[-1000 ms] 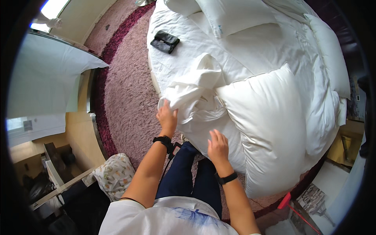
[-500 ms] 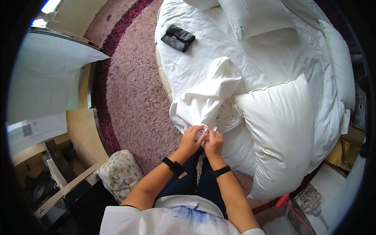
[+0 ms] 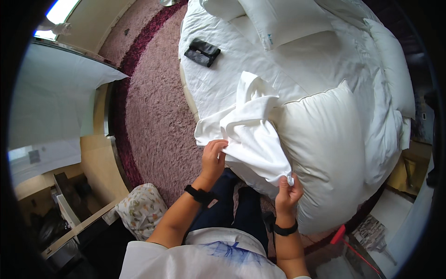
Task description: The person smooths a large wallpaper featuring the Eiffel Tower using a squeegee tool, then places the tool on a round bed and arranges the pillows and duvet.
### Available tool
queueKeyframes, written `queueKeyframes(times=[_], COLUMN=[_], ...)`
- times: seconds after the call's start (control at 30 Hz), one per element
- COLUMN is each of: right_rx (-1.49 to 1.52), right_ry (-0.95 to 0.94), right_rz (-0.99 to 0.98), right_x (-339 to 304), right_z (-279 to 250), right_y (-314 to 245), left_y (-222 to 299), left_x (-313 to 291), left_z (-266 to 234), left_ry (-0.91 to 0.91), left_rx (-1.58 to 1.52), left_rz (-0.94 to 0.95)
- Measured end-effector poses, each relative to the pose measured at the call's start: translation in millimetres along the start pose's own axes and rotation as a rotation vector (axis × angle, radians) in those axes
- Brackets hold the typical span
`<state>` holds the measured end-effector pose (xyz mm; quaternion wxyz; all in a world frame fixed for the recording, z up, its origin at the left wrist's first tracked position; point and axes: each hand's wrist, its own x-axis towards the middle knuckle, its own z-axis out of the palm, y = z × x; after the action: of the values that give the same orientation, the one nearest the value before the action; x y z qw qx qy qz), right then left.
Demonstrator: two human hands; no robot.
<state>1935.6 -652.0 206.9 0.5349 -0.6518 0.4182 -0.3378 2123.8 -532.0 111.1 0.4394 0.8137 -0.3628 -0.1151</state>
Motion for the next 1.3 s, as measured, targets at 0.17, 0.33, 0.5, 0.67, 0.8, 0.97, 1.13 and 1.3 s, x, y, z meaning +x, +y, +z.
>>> queueKeyframes(times=[0.17,0.33,0.5,0.67,0.8,0.97,1.13,1.3], right_rx=[0.008,-0.294,-0.512,-0.199,0.204,0.322,0.647,0.487], right_ry=[0.124,0.142,-0.252,-0.134,-0.195,-0.133,-0.001,0.424], right_rz=[0.024,-0.238,-0.616,-0.509,-0.202,-0.371,-0.496,-0.23], right_x=[-15,-12,-25,-42,-48,-46,-54,-45], right_z=[-50,-83,-72,-81,-108,-146,-171,-193], right_y=[-34,-64,-97,-83,-98,-145,-157,-151], left_y=[77,160,212,245,238,233,251,267], left_x=[9,14,-10,-20,-14,-5,-7,-7], left_z=[-48,-76,-57,-53,-50,-37,-27,-36], left_ry=[0.003,-0.181,-0.304,-0.279,-0.389,-0.449,-0.385,-0.318], left_rx=[-0.158,-0.1,-0.056,-0.179,-0.162,-0.225,-0.293,-0.395], left_rz=[0.209,0.382,0.71,0.76,0.675,0.661,0.728,0.611])
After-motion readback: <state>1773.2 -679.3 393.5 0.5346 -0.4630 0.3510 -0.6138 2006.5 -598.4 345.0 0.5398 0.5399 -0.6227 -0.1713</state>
